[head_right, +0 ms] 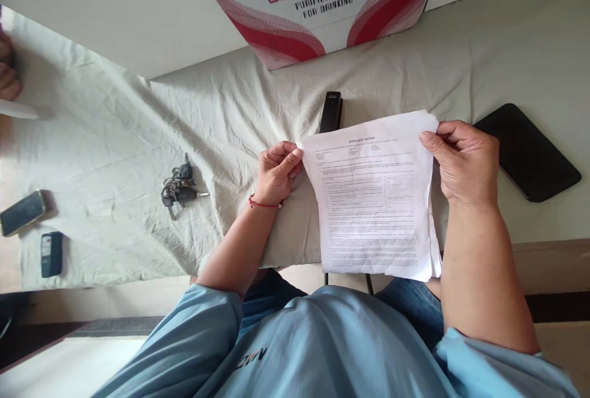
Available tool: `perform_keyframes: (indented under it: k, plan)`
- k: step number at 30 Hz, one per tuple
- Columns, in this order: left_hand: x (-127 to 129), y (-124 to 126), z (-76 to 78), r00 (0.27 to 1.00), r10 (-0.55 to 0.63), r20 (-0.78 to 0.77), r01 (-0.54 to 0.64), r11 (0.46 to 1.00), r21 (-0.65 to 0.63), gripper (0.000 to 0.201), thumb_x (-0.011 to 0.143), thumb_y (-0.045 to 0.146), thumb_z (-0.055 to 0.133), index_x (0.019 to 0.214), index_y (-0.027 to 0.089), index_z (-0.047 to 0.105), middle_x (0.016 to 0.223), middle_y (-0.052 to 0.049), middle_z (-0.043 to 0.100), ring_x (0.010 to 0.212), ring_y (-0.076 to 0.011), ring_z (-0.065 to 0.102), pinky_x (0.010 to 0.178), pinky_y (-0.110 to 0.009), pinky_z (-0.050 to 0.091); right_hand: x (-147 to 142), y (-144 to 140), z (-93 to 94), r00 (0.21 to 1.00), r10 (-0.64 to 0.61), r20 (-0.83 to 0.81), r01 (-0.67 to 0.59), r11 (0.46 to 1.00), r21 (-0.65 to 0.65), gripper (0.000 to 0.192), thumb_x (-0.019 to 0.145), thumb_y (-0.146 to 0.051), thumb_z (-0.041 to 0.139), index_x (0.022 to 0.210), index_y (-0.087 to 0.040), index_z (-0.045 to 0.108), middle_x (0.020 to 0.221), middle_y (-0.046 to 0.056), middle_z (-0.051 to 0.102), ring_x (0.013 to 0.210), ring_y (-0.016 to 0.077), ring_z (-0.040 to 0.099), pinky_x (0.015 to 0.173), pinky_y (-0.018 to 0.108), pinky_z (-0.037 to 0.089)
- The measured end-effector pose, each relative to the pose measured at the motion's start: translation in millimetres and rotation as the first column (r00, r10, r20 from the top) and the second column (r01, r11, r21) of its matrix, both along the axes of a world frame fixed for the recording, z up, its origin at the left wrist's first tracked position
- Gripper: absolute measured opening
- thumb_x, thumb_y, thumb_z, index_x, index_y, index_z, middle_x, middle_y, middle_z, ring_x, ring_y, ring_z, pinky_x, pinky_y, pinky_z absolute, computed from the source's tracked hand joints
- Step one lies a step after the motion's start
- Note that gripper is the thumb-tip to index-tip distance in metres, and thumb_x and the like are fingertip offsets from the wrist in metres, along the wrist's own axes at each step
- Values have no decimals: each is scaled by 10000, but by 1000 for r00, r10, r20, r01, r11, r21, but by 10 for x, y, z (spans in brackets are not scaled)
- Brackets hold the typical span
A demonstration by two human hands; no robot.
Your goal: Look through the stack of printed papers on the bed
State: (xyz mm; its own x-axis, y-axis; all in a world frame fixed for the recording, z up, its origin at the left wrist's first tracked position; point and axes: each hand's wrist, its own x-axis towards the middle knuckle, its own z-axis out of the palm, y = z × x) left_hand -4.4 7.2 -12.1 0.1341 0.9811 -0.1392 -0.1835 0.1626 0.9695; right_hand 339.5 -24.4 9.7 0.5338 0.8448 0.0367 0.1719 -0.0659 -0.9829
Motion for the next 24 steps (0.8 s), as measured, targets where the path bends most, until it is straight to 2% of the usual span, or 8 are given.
perform_keyframes:
  k: [9, 16, 24]
  plan:
    - [12, 1, -1, 1000, 10, -24, -10, 999, 32, 668, 783, 830, 1049, 801, 206, 810, 565, 81, 433, 502, -54, 353, 501, -249, 342, -33, 7, 43, 1000, 15, 15, -15, 1000, -18, 636, 505, -729, 1145, 785, -255, 826, 721, -4, 715, 705, 171, 584, 727, 394, 511]
    - [17, -13, -10, 995, 50, -85, -45, 997, 58, 679, 790, 866, 1023, 821, 209, 852, 536, 73, 472, 498, -63, 369, 501, -255, 353, 0, -2, 3, 999, 29, 14, -29, 1000, 1, 642, 534, -725, 1164, 805, -241, 841, 691, -24, 681, 672, 142, 553, 713, 373, 504]
    - [32, -17, 17, 992, 75, -99, -70, 996, 55, 705, 749, 877, 1039, 795, 201, 843, 537, 71, 478, 494, -58, 358, 493, -256, 324, 10, 1, 19, 1000, 20, -12, -19, 1000, 12, 598, 515, -644, 1192, 791, -226, 865, 705, -12, 722, 681, 135, 585, 704, 349, 477]
